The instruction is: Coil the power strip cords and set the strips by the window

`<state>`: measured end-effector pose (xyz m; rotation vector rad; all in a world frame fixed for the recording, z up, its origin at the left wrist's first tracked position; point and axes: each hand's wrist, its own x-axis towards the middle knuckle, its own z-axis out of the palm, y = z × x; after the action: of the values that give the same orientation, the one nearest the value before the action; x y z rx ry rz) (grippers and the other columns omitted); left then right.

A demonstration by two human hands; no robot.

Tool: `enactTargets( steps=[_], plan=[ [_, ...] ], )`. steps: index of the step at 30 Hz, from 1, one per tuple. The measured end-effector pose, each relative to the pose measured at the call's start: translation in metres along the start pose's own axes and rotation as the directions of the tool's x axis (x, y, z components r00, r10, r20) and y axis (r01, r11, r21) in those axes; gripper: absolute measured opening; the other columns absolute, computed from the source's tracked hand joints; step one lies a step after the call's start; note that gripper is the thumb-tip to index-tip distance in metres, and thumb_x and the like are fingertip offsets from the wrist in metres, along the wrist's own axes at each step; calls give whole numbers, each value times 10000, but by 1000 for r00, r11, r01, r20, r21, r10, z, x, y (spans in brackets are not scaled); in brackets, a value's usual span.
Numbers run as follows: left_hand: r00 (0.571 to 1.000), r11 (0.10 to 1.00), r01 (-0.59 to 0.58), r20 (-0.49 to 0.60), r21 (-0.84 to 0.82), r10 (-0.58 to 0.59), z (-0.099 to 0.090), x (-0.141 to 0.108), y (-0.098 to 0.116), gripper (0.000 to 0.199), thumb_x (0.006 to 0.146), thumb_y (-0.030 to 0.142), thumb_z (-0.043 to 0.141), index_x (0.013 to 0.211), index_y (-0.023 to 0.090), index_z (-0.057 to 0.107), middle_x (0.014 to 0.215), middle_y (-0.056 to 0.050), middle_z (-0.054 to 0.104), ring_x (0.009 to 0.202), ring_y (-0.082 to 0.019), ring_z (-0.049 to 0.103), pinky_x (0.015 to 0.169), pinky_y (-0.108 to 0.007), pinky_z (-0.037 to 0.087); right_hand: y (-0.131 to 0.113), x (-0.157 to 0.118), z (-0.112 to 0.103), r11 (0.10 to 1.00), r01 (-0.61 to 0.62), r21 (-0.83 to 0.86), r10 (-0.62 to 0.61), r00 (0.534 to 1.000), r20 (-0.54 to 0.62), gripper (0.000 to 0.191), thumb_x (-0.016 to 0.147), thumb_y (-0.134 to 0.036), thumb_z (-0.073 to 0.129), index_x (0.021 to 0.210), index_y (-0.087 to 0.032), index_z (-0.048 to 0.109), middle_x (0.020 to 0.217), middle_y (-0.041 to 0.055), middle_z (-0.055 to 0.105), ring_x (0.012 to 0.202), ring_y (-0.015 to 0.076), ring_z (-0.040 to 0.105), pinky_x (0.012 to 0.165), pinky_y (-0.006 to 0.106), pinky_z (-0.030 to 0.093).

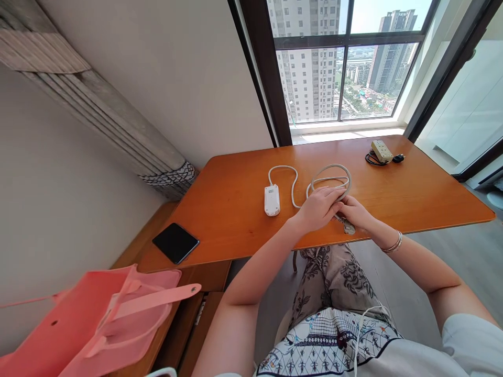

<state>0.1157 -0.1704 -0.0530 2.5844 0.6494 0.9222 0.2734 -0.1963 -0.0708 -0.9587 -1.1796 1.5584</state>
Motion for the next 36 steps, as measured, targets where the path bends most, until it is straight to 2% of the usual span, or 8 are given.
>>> enactTargets(
  steps=[5,9,14,19,26,31,34,36],
  plan=[
    [992,987,-26,125,157,6,6,-12,-3,595,920,231,477,1506,141,434,1568,-183,470,1442,-282,472,1145,-476,405,-4,-4,-6,980,-103,170,113,992,-53,275,689,-273,732,914,-211,587,709,-36,643,598,119,617,597,259,535],
    [974,977,37,210,211,-82,8,-14,0,677,841,217,524,1503,115,426,1596,-195,425,1427,-305,489,1076,-454,465,-2,-7,-7,957,-188,222,200,979,-32,375,686,-203,687,1021,-257,527,799,-41,681,630,133,676,587,258,560],
    [960,951,28,255,308,-111,7,-16,8,736,815,330,658,1470,86,428,1615,-249,354,1327,-364,569,1009,-477,513,-4,-11,-9,974,-164,157,178,981,-75,461,665,-180,721,1086,-273,556,906,-40,677,735,141,685,602,274,598],
    [968,938,42,217,343,-123,15,-20,3,576,895,505,651,1328,148,524,1515,-220,474,1132,-329,684,899,-459,561,-5,-15,-16,980,-167,110,171,985,-24,402,654,-215,766,1030,-233,624,954,-11,694,815,148,669,639,260,578],
    [957,933,233,108,274,-270,14,-22,-8,339,932,377,624,1215,190,618,1101,-135,713,942,-300,712,823,-388,524,-5,-28,-36,944,-66,-324,92,994,66,403,717,-396,834,1022,-170,698,794,2,694,685,122,599,623,250,484],
    [950,956,292,109,18,-292,13,-24,0,205,974,351,518,1041,216,657,909,-67,715,844,-230,664,755,-302,469,-10,-33,-34,978,78,-194,-63,995,83,520,759,-664,734,952,-182,707,779,35,707,713,165,638,704,315,516],
    [958,924,277,9,-264,-285,10,-22,4,250,977,408,519,981,200,658,843,-41,675,744,-173,592,703,-271,430,-4,-31,-27,988,139,65,-132,986,-103,567,752,-767,661,906,-221,669,780,27,690,642,155,602,642,312,512],
    [929,826,255,-110,-503,-353,6,-18,6,307,946,494,577,935,195,645,683,12,572,599,-125,480,612,-245,380,5,-31,-21,964,148,220,-104,974,-201,507,743,-731,696,851,-239,641,747,3,661,609,137,570,604,279,497]
  ],
)
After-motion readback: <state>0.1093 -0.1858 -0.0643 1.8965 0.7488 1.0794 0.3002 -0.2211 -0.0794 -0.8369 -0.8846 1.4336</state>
